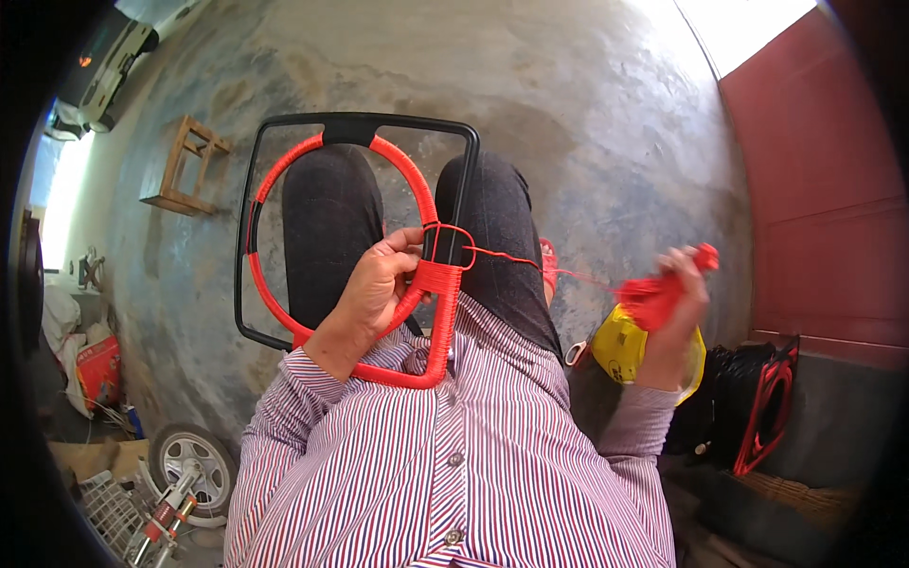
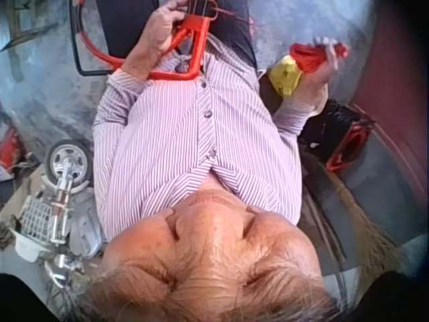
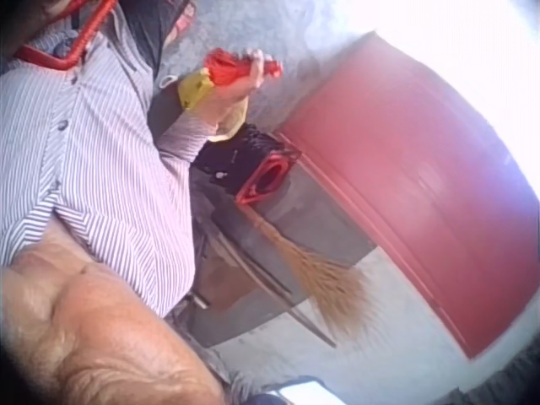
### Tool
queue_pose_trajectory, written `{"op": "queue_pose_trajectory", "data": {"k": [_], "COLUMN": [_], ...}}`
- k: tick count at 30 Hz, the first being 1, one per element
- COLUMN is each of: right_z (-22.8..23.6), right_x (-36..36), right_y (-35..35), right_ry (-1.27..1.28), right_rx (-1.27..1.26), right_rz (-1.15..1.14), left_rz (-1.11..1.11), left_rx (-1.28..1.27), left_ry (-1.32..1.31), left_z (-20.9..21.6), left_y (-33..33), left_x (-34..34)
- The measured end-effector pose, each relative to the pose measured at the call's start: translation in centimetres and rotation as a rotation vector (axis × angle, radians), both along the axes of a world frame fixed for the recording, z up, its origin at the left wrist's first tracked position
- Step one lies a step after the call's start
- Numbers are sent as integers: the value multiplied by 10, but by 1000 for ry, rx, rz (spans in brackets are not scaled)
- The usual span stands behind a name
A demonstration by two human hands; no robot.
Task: Winding red string or yarn repeatedly around a circular red plastic frame held in the hands.
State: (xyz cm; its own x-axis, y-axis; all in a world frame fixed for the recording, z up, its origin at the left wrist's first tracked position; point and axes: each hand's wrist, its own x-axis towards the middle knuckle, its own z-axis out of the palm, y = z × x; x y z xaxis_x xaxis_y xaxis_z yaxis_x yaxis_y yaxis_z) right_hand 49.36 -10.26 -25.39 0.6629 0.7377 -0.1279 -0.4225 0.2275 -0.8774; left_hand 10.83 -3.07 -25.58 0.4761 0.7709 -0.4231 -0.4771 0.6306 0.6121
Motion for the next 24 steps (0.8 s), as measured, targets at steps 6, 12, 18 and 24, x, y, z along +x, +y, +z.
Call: {"op": "queue_pose_trajectory", "data": {"k": [6, 12, 18, 24], "right_z": [0, 19, 34, 27], "right_x": [-151, -115, -131, -109], "right_y": [29, 28, 10, 18], "right_ry": [-476, -223, 24, 51], "right_rx": [-192, -170, -67, 8], "right_rz": [969, 894, 805, 797], "left_rz": [-7, 1, 25, 76], "left_rx": [57, 83, 14, 23], "left_ry": [9, 78, 89, 8], "left_z": [-2, -1, -12, -13], "left_y": [-3, -7, -6, -6], "left_x": [-2, -2, -5, -5]}}
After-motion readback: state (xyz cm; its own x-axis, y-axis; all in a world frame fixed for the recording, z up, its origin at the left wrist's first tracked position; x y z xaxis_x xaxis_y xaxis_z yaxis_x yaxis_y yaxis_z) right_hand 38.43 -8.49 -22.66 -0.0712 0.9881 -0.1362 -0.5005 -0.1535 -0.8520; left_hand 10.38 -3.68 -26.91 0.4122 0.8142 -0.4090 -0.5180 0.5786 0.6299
